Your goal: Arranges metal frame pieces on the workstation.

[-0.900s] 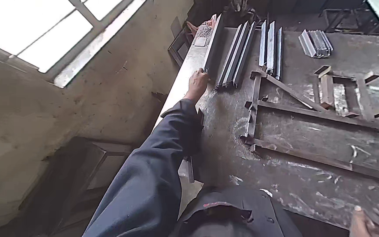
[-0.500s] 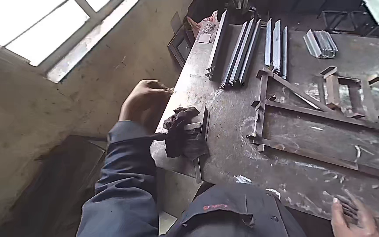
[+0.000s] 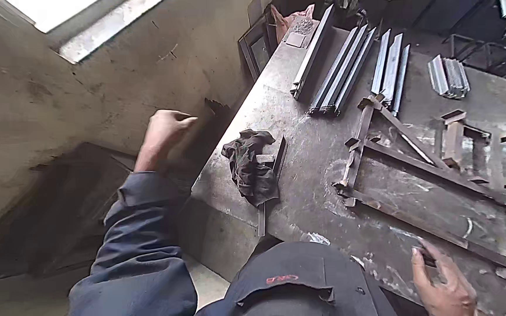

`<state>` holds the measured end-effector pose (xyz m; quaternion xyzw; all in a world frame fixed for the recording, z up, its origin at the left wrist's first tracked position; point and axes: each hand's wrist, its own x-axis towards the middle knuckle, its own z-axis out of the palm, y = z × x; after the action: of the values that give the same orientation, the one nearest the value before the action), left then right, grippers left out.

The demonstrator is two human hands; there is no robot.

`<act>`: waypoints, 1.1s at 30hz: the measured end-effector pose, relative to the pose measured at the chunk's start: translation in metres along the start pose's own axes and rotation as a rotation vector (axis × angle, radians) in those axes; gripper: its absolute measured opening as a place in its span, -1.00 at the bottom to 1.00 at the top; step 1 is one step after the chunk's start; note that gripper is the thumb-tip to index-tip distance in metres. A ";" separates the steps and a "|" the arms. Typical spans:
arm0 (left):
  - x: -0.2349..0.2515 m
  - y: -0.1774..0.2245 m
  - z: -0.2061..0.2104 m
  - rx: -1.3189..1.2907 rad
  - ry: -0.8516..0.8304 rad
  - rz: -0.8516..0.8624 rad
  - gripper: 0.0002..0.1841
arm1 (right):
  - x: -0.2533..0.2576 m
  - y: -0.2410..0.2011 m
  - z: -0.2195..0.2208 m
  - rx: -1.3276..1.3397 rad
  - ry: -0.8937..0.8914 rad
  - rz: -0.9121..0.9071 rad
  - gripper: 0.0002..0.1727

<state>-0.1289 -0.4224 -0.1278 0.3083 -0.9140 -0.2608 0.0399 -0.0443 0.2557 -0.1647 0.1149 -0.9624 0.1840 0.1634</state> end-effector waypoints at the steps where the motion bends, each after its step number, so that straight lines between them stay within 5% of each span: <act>1: 0.006 0.010 0.024 -0.045 -0.056 0.101 -0.57 | 0.002 0.000 0.001 -0.008 -0.011 -0.010 -0.58; 7: 0.015 0.170 0.133 -0.294 -0.374 0.439 -0.69 | 0.021 -0.007 0.002 -0.022 0.029 -0.033 -0.59; 10: 0.027 0.237 0.181 -0.185 -0.380 0.559 -0.67 | 0.018 -0.009 0.003 -0.022 0.049 -0.009 -0.60; 15: 0.037 0.326 0.205 0.086 -0.347 0.341 -0.58 | 0.000 -0.005 0.006 -0.039 0.067 0.073 -0.60; 23: 0.061 0.357 0.202 0.243 -0.431 0.252 -0.56 | -0.021 0.008 0.003 -0.030 0.090 0.188 -0.61; 28: 0.091 0.337 0.212 -0.110 -0.487 0.178 -0.55 | -0.023 0.006 0.005 -0.024 0.079 0.197 -0.62; 33: 0.071 0.360 0.186 -0.390 -0.645 0.171 -0.70 | -0.028 0.003 0.001 -0.043 0.081 0.184 -0.62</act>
<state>-0.4246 -0.1376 -0.1136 0.1198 -0.8352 -0.5090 -0.1703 -0.0193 0.2624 -0.1770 0.0147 -0.9653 0.1819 0.1870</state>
